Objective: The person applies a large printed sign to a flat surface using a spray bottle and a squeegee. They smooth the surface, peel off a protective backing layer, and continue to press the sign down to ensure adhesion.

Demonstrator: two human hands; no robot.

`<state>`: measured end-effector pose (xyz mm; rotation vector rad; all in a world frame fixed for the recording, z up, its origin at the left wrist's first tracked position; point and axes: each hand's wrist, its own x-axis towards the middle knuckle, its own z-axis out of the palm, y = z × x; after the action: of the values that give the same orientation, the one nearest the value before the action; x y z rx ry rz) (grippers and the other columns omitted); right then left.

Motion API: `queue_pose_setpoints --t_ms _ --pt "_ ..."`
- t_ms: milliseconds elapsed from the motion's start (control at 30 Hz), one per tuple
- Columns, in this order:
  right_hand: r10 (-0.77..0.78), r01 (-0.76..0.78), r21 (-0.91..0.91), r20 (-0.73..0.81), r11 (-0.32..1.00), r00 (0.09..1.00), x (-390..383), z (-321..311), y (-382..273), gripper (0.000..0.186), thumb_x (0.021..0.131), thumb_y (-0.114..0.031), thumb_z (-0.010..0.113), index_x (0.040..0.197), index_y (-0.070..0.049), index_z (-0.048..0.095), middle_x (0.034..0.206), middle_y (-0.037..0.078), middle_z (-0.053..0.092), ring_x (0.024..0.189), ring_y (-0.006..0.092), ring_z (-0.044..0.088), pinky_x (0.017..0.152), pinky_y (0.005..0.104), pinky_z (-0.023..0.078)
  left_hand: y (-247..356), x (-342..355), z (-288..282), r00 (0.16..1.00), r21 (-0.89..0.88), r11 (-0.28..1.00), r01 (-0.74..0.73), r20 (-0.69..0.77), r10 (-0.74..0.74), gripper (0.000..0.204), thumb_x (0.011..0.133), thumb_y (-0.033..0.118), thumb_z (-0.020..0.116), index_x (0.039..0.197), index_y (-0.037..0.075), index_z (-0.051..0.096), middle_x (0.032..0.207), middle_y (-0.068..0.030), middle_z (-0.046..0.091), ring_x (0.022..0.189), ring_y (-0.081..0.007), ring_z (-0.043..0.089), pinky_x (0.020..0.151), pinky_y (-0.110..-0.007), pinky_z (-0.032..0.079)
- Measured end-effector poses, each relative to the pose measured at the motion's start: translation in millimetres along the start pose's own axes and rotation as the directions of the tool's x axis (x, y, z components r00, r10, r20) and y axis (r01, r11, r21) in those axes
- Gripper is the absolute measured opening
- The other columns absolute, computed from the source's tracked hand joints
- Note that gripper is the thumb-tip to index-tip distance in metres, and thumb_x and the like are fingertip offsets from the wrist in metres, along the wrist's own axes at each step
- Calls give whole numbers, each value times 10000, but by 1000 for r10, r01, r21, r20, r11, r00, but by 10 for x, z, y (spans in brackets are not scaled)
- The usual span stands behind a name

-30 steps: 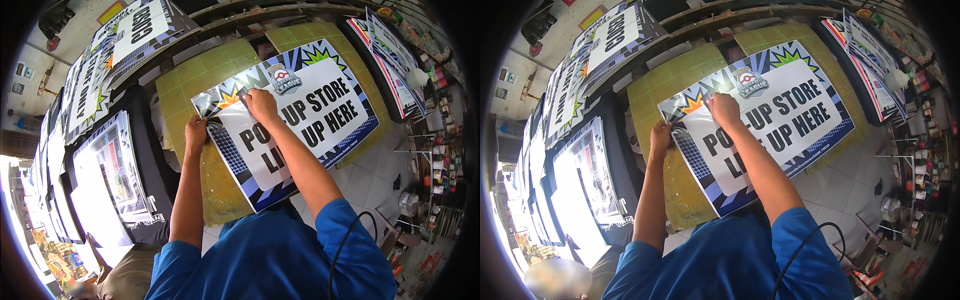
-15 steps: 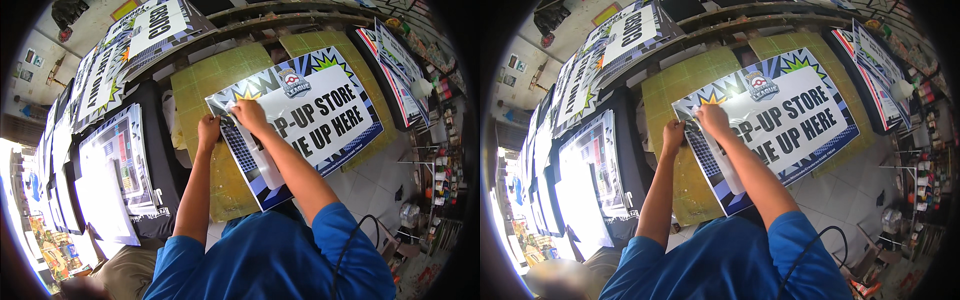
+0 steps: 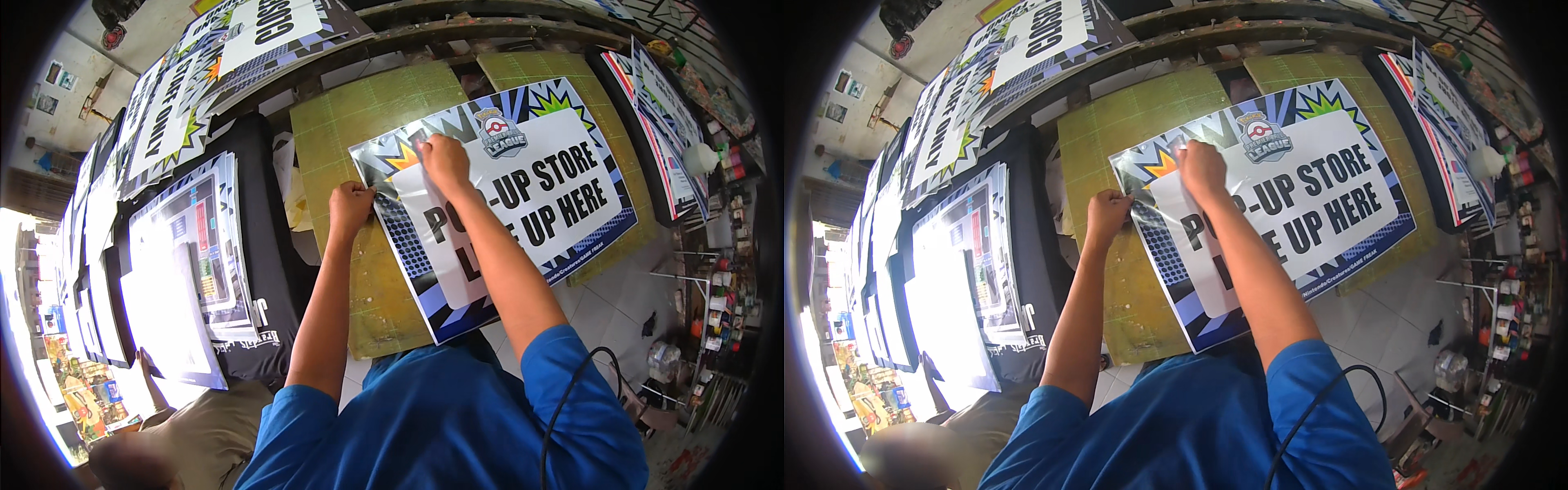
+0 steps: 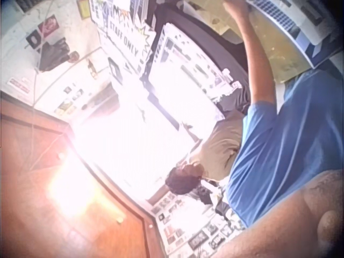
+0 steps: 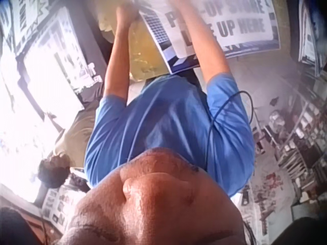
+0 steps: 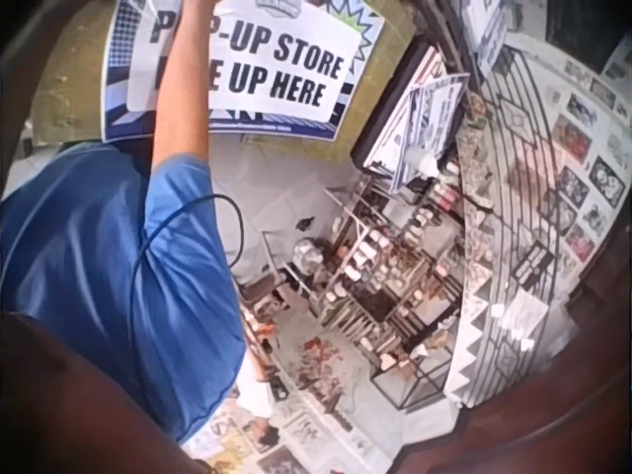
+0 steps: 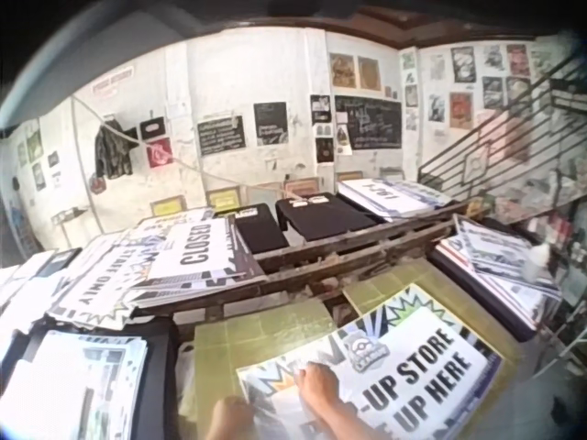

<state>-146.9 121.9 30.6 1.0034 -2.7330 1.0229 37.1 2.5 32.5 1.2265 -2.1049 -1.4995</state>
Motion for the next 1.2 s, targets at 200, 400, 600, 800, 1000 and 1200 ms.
queue_pose_setpoints --t_ms 200,400,600,800,1000,1200 --pt "-64 59 68 74 996 995 -127 285 -521 311 896 -275 602 761 2 647 755 232 658 736 405 653 681 483 518 18 24 -4 1000 40 999 -15 19 14 197 829 123 727 823 -55 643 666 -72 653 558 -114 623 508 -257 501" --pt "-182 114 261 255 959 950 -73 102 -537 309 874 -297 654 752 -14 638 712 198 634 659 355 618 615 445 475 89 -22 -25 1000 -9 1000 -9 23 9 227 830 135 718 871 -78 652 708 -111 678 598 -146 658 528 -276 532" --pt "140 -166 106 221 980 965 148 -1264 999 333 896 -340 647 769 -33 617 629 115 598 575 259 585 585 408 452 38 -29 -74 995 -135 990 41 96 -28 227 862 150 707 922 -59 641 759 -55 644 651 -112 626 575 -245 534" --pt "240 -233 -63 149 970 959 -70 -1835 2051 261 887 -294 613 897 -40 674 808 185 672 767 368 653 691 434 497 124 -176 -87 972 -182 982 58 234 -14 284 858 138 710 975 -99 604 720 -77 653 607 -112 608 542 -247 484" --pt "194 -168 -210 114 963 974 -182 -1536 1687 288 873 -321 644 829 -38 659 824 204 669 789 396 644 704 480 492 157 -394 -48 952 -138 980 143 289 -99 187 887 136 688 912 -35 614 724 -23 623 587 -88 585 529 -230 482" --pt "82 -60 -144 151 988 985 -214 -1325 1368 300 865 -313 655 779 -26 642 750 210 653 731 403 637 667 474 488 -19 -396 57 971 -204 970 130 226 -82 144 894 123 673 854 -2 616 691 8 589 556 -55 532 491 -215 422"
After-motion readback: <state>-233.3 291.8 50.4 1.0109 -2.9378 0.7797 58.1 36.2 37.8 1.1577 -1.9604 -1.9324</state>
